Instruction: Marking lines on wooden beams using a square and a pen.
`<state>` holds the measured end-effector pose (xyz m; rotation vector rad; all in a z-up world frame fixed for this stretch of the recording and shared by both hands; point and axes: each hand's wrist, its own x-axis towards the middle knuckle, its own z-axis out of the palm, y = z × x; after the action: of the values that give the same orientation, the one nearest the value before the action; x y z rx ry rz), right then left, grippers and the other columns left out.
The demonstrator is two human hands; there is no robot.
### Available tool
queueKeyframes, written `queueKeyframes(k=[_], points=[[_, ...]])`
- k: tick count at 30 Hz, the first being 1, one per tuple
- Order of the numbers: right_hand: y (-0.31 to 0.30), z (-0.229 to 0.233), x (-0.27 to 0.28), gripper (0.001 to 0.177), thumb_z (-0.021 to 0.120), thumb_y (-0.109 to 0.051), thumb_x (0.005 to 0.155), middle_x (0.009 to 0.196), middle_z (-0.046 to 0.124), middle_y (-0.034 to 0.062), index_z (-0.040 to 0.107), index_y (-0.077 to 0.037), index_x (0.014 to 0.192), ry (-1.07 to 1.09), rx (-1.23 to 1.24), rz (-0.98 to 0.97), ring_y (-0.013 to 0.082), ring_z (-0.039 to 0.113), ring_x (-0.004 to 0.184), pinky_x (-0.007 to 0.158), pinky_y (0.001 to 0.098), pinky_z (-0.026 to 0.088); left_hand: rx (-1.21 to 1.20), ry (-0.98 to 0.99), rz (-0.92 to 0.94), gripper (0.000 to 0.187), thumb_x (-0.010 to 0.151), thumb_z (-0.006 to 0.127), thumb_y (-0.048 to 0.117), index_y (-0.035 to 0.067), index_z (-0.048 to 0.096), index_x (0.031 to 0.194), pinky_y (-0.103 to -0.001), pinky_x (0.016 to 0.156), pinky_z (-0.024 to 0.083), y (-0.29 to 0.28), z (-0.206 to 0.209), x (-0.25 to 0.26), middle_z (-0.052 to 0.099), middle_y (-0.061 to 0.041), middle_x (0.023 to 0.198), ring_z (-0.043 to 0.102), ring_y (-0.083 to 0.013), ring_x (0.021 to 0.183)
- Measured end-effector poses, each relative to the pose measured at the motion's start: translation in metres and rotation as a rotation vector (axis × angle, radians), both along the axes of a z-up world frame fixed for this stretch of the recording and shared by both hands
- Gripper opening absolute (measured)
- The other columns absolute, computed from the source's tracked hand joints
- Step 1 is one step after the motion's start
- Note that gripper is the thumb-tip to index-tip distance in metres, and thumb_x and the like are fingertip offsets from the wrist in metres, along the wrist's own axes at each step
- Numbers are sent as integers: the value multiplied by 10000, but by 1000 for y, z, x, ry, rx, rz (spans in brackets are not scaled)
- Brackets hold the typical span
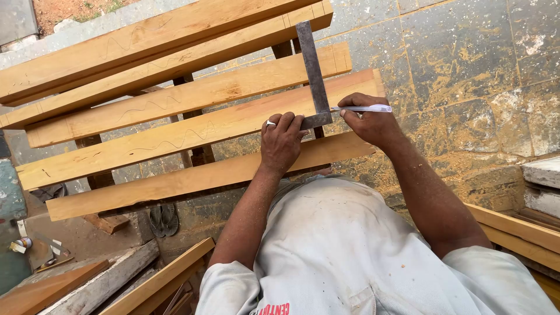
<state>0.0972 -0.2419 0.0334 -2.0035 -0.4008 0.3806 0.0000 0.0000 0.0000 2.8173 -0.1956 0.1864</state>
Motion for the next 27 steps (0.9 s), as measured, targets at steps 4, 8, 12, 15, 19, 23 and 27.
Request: queueKeyframes(k=[4, 8, 12, 15, 19, 23, 27], points=[[0, -4, 2, 179, 711, -87, 939, 992, 780, 135, 724, 2, 1093, -9, -20, 6, 214, 773, 916, 790, 330, 630, -9, -1, 10, 441, 910, 775, 319, 144, 643, 1292, -443, 997, 421, -1, 0, 0, 593, -19, 1221, 561, -243, 1172], [5, 3, 5, 163, 701, -97, 945, 958, 781, 124, 733, -8, 1078, -25, -87, 34, 201, 771, 888, 766, 333, 633, -10, -7, 20, 433, 912, 769, 322, 145, 648, 1288, -442, 995, 423, -2, -2, 0, 591, -14, 1215, 559, -237, 1168], [11, 1, 11, 163, 707, -117, 970, 988, 780, 133, 754, -21, 1092, -144, -76, 8, 204, 771, 859, 734, 340, 626, -5, 29, 26, 420, 926, 765, 332, 136, 654, 1281, -456, 961, 419, -2, 0, 0, 590, -18, 1184, 558, -235, 1154], [11, 12, 7, 161, 705, -116, 961, 962, 780, 142, 761, -18, 1077, -175, -93, 45, 216, 767, 824, 723, 348, 621, -37, -23, 17, 426, 914, 759, 319, 137, 649, 1284, -443, 998, 426, -2, 1, 1, 589, -13, 1208, 557, -235, 1166], [-2, 8, 6, 140, 724, -120, 897, 879, 792, 127, 776, -30, 990, -56, -203, 136, 205, 763, 766, 716, 344, 618, -31, 84, 31, 432, 931, 765, 340, 130, 656, 1293, -459, 965, 416, -2, 1, 2, 593, -19, 1185, 567, -228, 1120], [-5, -1, 12, 166, 699, -125, 968, 940, 775, 126, 741, -13, 1083, -40, -28, -77, 185, 734, 808, 707, 326, 586, -48, -15, 6, 433, 924, 761, 327, 140, 636, 1294, -448, 990, 427, -2, 1, 0, 589, -16, 1210, 561, -246, 1168], [-7, -9, 13, 178, 704, -132, 972, 975, 766, 133, 732, -13, 1102, -55, -13, -92, 167, 734, 831, 709, 315, 593, -35, 45, -15, 436, 931, 766, 314, 151, 628, 1311, -470, 1006, 428, -6, 1, 4, 587, -19, 1202, 561, -247, 1170]])
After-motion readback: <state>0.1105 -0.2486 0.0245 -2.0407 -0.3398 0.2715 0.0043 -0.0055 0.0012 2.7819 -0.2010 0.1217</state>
